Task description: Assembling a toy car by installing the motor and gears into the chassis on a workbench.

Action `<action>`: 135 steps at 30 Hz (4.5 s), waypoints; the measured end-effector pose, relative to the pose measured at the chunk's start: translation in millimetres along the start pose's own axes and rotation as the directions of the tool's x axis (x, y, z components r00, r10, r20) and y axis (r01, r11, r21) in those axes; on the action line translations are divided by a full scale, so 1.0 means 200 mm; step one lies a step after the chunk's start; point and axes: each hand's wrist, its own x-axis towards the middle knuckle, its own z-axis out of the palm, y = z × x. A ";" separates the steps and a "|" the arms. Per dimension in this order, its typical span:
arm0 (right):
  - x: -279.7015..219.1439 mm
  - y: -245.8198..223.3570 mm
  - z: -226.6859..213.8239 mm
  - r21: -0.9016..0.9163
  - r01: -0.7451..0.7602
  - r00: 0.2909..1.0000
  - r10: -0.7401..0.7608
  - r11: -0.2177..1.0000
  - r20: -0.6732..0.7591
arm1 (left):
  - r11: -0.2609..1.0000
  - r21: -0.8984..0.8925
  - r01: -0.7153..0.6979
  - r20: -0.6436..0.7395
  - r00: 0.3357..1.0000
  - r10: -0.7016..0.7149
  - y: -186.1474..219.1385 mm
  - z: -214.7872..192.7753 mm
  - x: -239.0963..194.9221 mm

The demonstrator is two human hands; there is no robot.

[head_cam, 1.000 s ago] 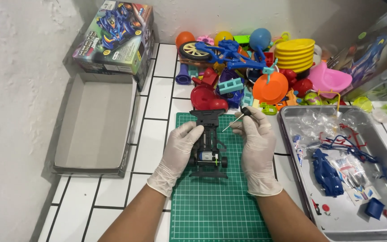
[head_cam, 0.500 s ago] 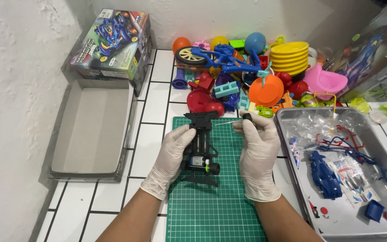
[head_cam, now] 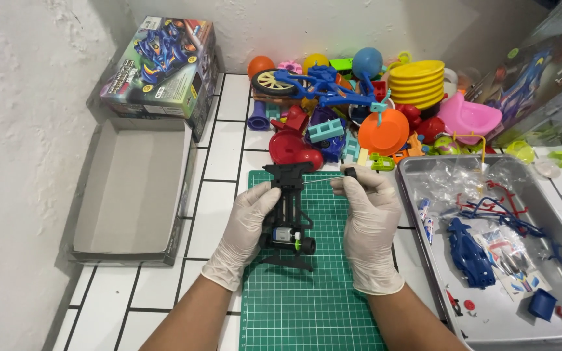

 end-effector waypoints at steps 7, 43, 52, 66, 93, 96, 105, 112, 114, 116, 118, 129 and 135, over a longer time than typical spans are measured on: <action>0.00 0.00 -0.01 -0.025 -0.010 1.000 0.010 1.000 -0.017 | 0.999 0.030 -0.013 0.001 1.000 0.013 0.01 0.01 0.00; 0.09 0.06 -0.08 -0.287 -0.154 0.984 0.173 0.945 0.044 | 0.939 0.344 0.017 -0.108 0.994 0.022 -0.03 -0.08 0.06; 0.04 -0.08 -0.05 -0.282 0.027 0.995 0.002 0.959 0.102 | 0.991 0.117 0.065 -0.104 0.993 -0.053 0.04 0.01 -0.01; -0.08 -0.19 0.00 -0.200 0.463 0.886 -0.442 0.864 0.141 | 0.960 -0.210 0.183 0.043 0.983 -0.178 -0.12 -0.13 0.03; 0.01 -0.20 -0.05 -0.428 0.316 0.938 -0.212 0.847 0.272 | 0.969 0.238 0.070 -0.011 0.998 -0.070 0.05 0.01 -0.03; 0.01 -0.16 -0.07 -0.502 0.133 0.957 0.021 0.854 0.289 | 0.942 0.331 0.055 -0.024 0.998 -0.050 0.05 0.00 -0.02; 0.11 -0.15 -0.09 -0.586 -0.194 0.863 0.421 0.787 0.280 | 0.905 0.425 0.029 0.017 0.999 -0.040 0.18 0.09 -0.07; 0.11 -0.13 -0.06 -0.561 -0.272 0.795 0.511 0.782 0.326 | 0.866 0.500 0.010 0.072 0.996 -0.053 -0.11 -0.13 0.04; 0.10 -0.16 -0.04 -0.572 -0.251 0.802 0.498 0.781 0.329 | 0.861 0.508 -0.004 0.065 0.997 -0.033 0.00 -0.05 -0.01; 0.09 -0.13 -0.05 -0.555 -0.275 0.794 0.511 0.785 0.329 | 0.857 0.515 -0.018 0.054 0.998 -0.011 -0.01 -0.04 -0.01; 0.09 -0.11 -0.07 -0.540 -0.302 0.785 0.526 0.786 0.326 | 0.853 0.520 -0.030 0.045 0.999 0.007 0.03 -0.01 -0.02; 0.15 0.10 -0.17 -0.211 -0.512 0.806 0.550 0.833 0.219 | 0.828 0.559 -0.042 -0.003 0.999 0.053 0.01 -0.02 -0.03; 0.11 0.00 -0.08 -0.183 -0.554 0.788 0.582 0.812 0.199 | 0.828 0.559 -0.037 -0.024 0.998 0.061 0.03 -0.01 -0.05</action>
